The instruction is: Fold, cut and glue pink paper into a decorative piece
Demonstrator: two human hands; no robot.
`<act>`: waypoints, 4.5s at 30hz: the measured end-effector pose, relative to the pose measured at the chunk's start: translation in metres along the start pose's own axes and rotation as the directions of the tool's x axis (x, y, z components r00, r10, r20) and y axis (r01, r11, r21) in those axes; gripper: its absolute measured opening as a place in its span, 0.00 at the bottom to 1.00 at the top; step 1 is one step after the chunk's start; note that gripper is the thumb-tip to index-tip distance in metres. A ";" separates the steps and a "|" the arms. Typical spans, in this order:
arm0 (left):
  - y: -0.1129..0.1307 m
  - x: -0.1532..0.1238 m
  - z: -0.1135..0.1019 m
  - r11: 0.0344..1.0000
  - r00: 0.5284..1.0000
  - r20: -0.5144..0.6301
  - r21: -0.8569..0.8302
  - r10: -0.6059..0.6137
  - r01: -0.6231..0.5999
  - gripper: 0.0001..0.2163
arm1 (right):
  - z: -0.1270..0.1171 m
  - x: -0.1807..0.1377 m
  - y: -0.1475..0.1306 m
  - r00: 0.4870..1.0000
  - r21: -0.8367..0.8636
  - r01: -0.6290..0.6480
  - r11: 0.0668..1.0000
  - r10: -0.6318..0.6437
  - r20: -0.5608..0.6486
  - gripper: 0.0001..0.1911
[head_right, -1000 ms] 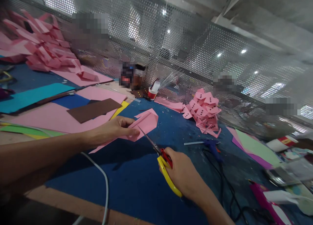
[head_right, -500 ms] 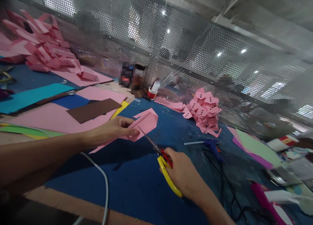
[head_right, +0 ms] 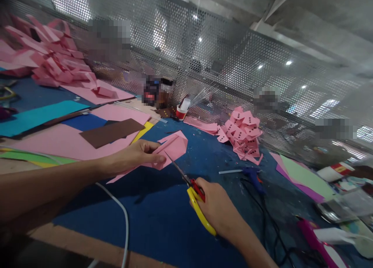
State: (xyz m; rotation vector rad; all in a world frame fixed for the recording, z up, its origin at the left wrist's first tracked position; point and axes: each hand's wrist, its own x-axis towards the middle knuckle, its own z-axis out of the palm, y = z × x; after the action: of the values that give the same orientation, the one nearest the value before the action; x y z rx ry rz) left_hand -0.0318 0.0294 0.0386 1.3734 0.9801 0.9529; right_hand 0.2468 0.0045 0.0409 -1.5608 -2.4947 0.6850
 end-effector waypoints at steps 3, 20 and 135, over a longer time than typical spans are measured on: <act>-0.003 0.001 -0.001 0.999 1.000 0.021 -0.030 0.018 -0.017 0.11 | 0.000 0.000 0.000 1.000 -0.003 0.004 1.000 -0.004 0.003 0.06; -0.001 0.001 0.000 1.000 1.000 -0.002 -0.023 0.002 -0.002 0.12 | 0.001 0.000 0.000 1.000 -0.020 -0.003 1.000 0.003 -0.005 0.05; -0.009 0.005 -0.003 0.999 0.998 -0.039 -0.006 -0.041 0.041 0.15 | -0.096 0.085 0.053 0.965 -0.434 -0.232 0.870 0.147 -0.219 0.17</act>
State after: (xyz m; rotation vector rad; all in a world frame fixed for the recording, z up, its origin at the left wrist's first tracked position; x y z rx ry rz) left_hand -0.0336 0.0354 0.0299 1.3295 1.0311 0.9539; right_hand 0.2833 0.1288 0.0922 -1.9370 -2.5024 -0.0501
